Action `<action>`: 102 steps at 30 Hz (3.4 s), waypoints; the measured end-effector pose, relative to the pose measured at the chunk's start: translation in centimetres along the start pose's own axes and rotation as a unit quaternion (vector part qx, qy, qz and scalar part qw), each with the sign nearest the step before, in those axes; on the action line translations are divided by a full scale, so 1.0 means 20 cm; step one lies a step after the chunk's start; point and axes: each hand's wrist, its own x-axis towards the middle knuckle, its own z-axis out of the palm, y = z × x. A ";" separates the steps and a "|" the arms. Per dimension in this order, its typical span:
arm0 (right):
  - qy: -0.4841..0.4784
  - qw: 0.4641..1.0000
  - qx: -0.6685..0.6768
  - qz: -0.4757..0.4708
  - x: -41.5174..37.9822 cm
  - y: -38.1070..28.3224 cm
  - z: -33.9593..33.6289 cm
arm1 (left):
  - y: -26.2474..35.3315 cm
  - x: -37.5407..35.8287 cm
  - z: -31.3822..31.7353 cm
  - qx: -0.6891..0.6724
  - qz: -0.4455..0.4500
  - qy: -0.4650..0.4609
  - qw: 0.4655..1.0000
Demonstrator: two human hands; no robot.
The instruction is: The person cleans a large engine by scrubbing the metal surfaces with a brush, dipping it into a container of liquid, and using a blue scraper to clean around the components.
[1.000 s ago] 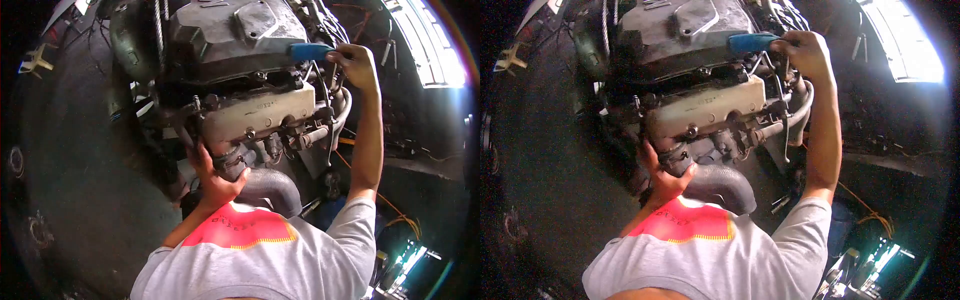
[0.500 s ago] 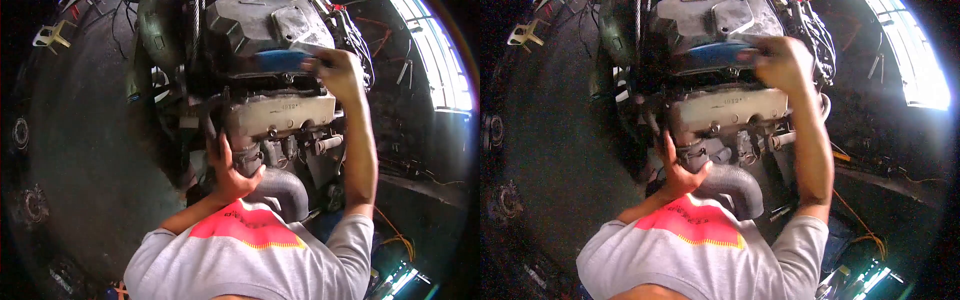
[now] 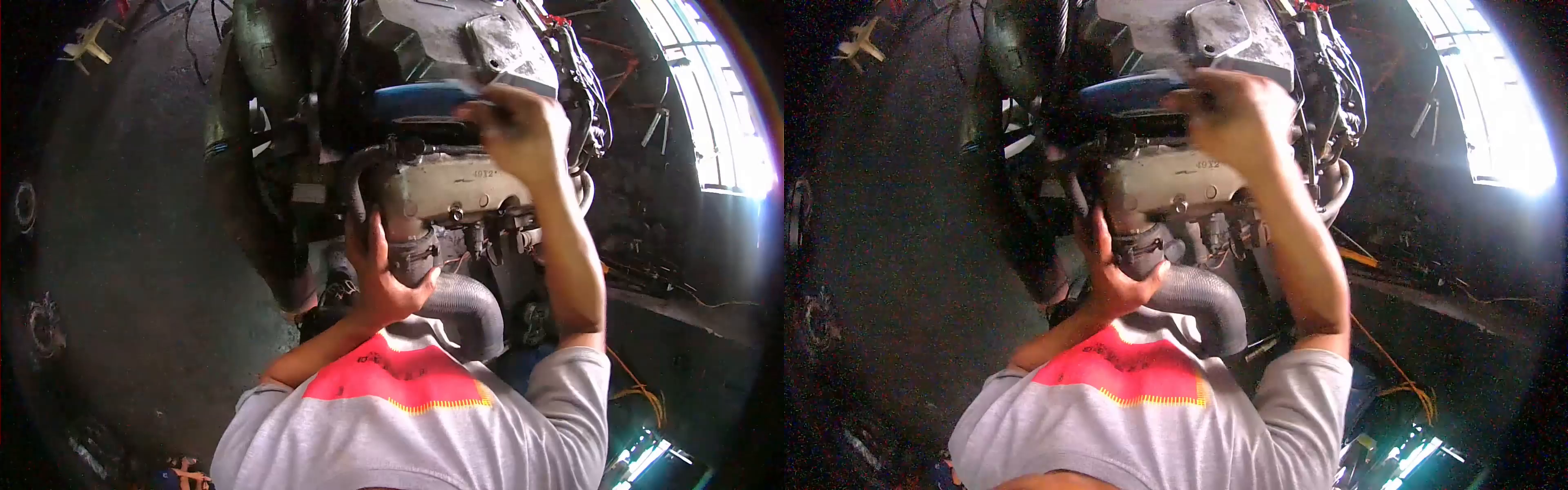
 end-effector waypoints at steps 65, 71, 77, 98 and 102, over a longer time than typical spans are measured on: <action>0.128 0.975 -0.053 0.176 0.08 0.24 -0.13 | -0.01 -0.01 0.02 -0.026 -0.019 -0.017 0.999; 0.118 0.966 -0.061 0.221 0.11 0.23 -0.10 | 0.00 -0.01 0.03 -0.071 -0.052 -0.013 0.996; 0.127 0.960 -0.043 0.248 0.12 0.30 -0.07 | 0.02 -0.02 0.02 -0.053 -0.029 -0.015 0.998; 0.206 0.944 -0.170 0.192 -0.02 0.13 0.01 | -0.03 -0.03 0.04 -0.086 -0.044 -0.023 0.995; 0.177 0.953 -0.116 0.216 0.00 0.15 -0.02 | 0.02 0.00 0.02 -0.049 -0.027 -0.015 0.998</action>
